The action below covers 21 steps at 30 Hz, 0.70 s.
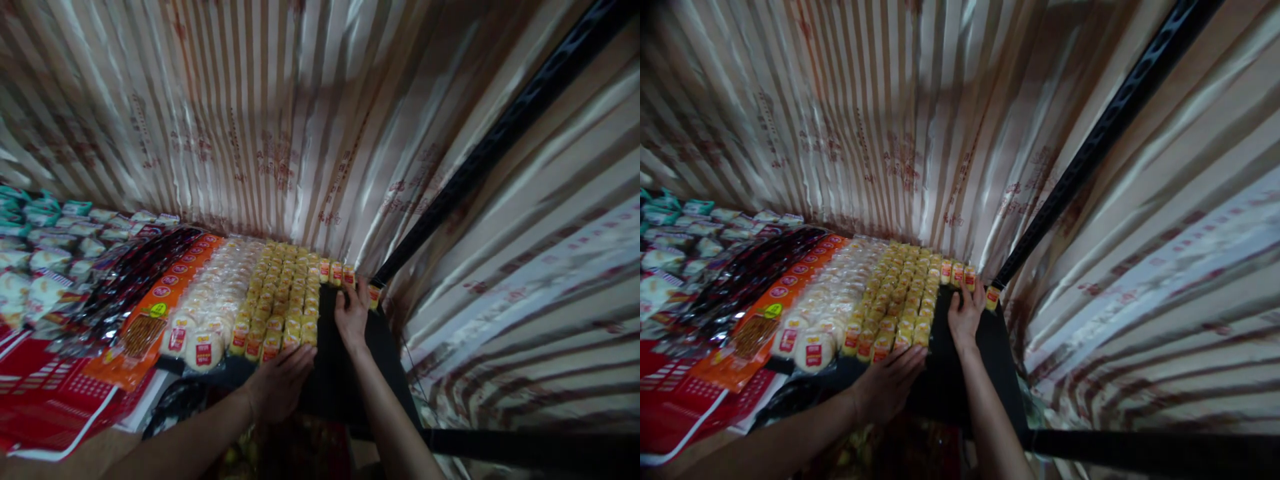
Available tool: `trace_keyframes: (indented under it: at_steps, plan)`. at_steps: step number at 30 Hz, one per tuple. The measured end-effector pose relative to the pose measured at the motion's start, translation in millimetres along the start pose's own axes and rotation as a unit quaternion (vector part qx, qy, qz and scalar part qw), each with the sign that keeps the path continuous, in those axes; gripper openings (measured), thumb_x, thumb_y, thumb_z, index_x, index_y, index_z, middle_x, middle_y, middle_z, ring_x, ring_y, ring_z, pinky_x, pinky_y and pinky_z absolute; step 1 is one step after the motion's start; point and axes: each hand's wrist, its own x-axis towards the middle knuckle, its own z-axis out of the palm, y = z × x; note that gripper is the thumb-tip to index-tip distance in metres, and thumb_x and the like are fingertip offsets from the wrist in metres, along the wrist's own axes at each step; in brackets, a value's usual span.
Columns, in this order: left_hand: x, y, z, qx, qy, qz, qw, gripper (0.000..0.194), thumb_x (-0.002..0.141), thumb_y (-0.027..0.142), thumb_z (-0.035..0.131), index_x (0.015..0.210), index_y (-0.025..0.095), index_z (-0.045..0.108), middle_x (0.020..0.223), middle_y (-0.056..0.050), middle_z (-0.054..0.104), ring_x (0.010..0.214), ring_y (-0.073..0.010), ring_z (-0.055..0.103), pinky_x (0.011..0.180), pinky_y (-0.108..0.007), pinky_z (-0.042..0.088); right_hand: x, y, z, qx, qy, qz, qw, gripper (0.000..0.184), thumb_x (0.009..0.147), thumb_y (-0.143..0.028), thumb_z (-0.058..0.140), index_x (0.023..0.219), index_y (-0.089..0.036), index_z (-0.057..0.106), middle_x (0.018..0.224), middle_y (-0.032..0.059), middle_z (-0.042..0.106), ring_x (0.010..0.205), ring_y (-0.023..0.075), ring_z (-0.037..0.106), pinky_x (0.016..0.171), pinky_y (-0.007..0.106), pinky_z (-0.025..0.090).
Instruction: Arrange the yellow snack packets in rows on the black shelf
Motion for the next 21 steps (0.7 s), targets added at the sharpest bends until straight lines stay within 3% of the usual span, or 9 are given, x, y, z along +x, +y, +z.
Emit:
trace_keyframes:
  at_steps: [7, 15, 18, 21]
  plan:
    - [-5, 5, 4.3, -0.018, -0.020, -0.007, 1.000, 0.055, 0.087, 0.032, 0.039, 0.135, 0.005, 0.039, 0.146, -0.017, 0.034, 0.138, -0.0238, 0.026, 0.115, -0.038, 0.009, -51, -32, -63, 0.054, -0.023, 0.077, 0.995, 0.038, 0.086, -0.039, 0.040, 0.104, -0.017, 0.065, 0.133, 0.0145, 0.048, 0.125, 0.0284, 0.041, 0.103, 0.049, 0.035]
    - [-11, 0, -0.5, -0.034, 0.037, 0.018, 0.999, 0.047, 0.091, 0.022, 0.034, 0.134, 0.004, 0.040, 0.144, -0.014, 0.039, 0.139, -0.0226, 0.024, 0.115, -0.039, 0.019, -136, -78, -116, 0.139, -0.064, 0.113, 0.982, 0.031, 0.088, -0.036, 0.042, 0.108, -0.019, 0.059, 0.126, 0.0145, 0.053, 0.117, 0.0253, 0.050, 0.099, 0.047, 0.040]
    - [-24, 20, -1.7, -0.076, 0.039, 0.000, 0.996, 0.045, 0.092, 0.019, 0.034, 0.134, 0.004, 0.039, 0.144, -0.015, 0.039, 0.138, -0.0233, 0.025, 0.114, -0.040, 0.022, -171, -95, -125, 0.190, -0.076, 0.122, 0.971, 0.033, 0.088, -0.032, 0.042, 0.116, -0.018, 0.052, 0.120, 0.0148, 0.056, 0.111, 0.0235, 0.054, 0.094, 0.044, 0.044]
    - [-52, 60, 2.1, -0.164, 0.030, -0.009, 0.986, 0.044, 0.091, 0.021, 0.035, 0.132, 0.006, 0.042, 0.141, -0.014, 0.043, 0.137, -0.0218, 0.027, 0.113, -0.036, 0.025, -205, -100, -124, 0.168, -0.151, 0.150, 0.962, 0.030, 0.088, -0.032, 0.042, 0.110, -0.018, 0.056, 0.110, 0.0127, 0.060, 0.103, 0.0229, 0.057, 0.092, 0.043, 0.046]
